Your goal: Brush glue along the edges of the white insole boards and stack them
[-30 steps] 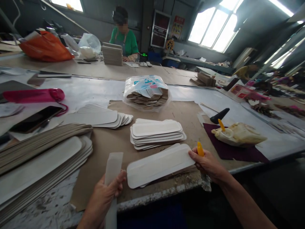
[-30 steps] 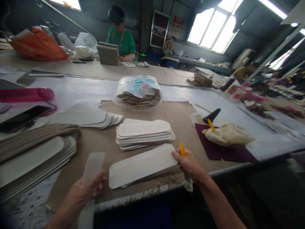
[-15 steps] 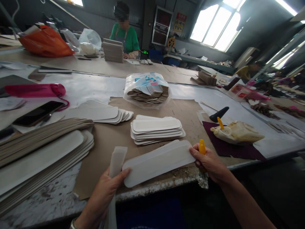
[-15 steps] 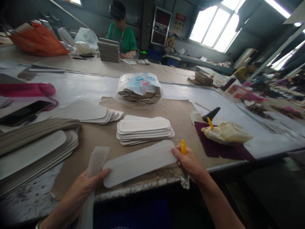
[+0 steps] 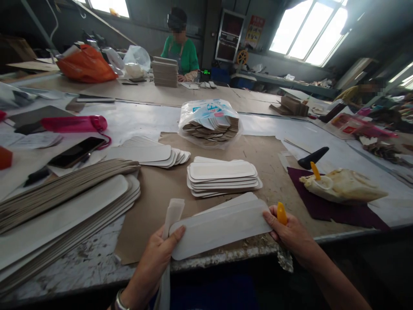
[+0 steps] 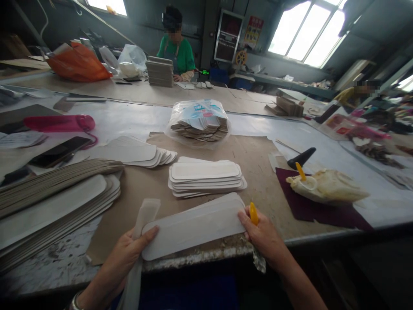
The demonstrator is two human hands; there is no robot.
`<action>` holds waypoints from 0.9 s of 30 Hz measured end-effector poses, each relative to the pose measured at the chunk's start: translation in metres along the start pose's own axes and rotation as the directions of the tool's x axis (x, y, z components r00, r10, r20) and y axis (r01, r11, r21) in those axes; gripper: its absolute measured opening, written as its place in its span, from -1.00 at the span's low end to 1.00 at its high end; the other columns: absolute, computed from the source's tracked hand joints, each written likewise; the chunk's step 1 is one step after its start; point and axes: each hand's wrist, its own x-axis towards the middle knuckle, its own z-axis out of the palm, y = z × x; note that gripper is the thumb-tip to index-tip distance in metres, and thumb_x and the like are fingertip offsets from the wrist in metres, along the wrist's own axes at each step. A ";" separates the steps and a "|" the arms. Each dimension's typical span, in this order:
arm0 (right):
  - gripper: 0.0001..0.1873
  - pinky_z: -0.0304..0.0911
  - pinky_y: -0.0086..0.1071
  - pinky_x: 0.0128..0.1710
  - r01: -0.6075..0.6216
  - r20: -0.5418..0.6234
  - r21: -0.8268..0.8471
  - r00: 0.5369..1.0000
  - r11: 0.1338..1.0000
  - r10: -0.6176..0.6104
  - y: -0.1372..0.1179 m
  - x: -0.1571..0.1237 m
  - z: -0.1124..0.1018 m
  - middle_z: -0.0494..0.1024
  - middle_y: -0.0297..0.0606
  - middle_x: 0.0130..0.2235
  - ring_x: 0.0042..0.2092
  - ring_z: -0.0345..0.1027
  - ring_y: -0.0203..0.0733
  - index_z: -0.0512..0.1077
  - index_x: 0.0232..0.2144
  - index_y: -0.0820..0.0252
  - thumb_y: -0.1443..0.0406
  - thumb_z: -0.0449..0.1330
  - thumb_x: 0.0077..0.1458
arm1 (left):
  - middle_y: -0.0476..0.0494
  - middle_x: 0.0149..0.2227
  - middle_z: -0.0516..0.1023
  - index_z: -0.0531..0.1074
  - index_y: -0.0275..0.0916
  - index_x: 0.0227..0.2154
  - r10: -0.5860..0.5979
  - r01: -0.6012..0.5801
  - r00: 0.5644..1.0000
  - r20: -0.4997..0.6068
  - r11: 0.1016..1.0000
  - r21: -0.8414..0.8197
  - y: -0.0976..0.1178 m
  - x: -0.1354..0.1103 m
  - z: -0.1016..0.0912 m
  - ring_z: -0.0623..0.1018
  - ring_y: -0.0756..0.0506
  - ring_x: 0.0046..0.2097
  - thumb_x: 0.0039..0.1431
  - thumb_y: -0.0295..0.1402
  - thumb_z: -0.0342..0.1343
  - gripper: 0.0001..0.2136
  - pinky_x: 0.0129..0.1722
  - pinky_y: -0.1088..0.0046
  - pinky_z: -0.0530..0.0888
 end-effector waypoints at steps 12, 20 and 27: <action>-0.66 -0.09 -0.47 -0.68 -0.089 -0.081 0.021 0.993 0.996 0.090 0.002 -0.003 0.010 0.11 -0.54 -0.74 -0.69 -0.02 -0.38 0.13 -0.57 0.11 -0.01 0.03 -0.05 | -0.15 -0.43 0.59 0.41 -0.36 -0.26 0.035 -0.039 0.996 -0.086 0.998 -0.044 0.001 -0.002 0.000 0.56 -0.16 -0.36 -0.30 -0.18 0.35 -0.49 -0.34 0.45 0.49; -0.67 0.05 -0.44 -0.62 -0.021 -0.181 -0.072 0.984 0.997 0.008 0.013 -0.009 0.029 0.13 -0.51 -0.73 -0.66 0.10 -0.32 0.16 -0.58 0.10 0.00 -0.02 -0.02 | -0.13 -0.36 0.59 0.39 -0.30 -0.18 0.059 -0.076 0.989 -0.135 0.990 -0.119 0.002 0.006 -0.006 0.55 -0.16 -0.27 -0.16 -0.17 0.28 -0.53 -0.29 0.44 0.48; -0.68 0.07 -0.41 -0.60 0.059 -0.231 -0.183 0.968 0.981 -0.101 0.006 -0.025 0.036 0.16 -0.47 -0.71 -0.63 0.11 -0.27 0.19 -0.56 0.07 0.01 -0.03 0.01 | -0.08 -0.38 0.58 0.39 -0.24 -0.15 0.073 -0.095 0.976 -0.204 0.990 -0.103 0.006 0.006 -0.006 0.55 -0.12 -0.26 0.10 -0.34 0.08 -0.76 -0.31 0.48 0.47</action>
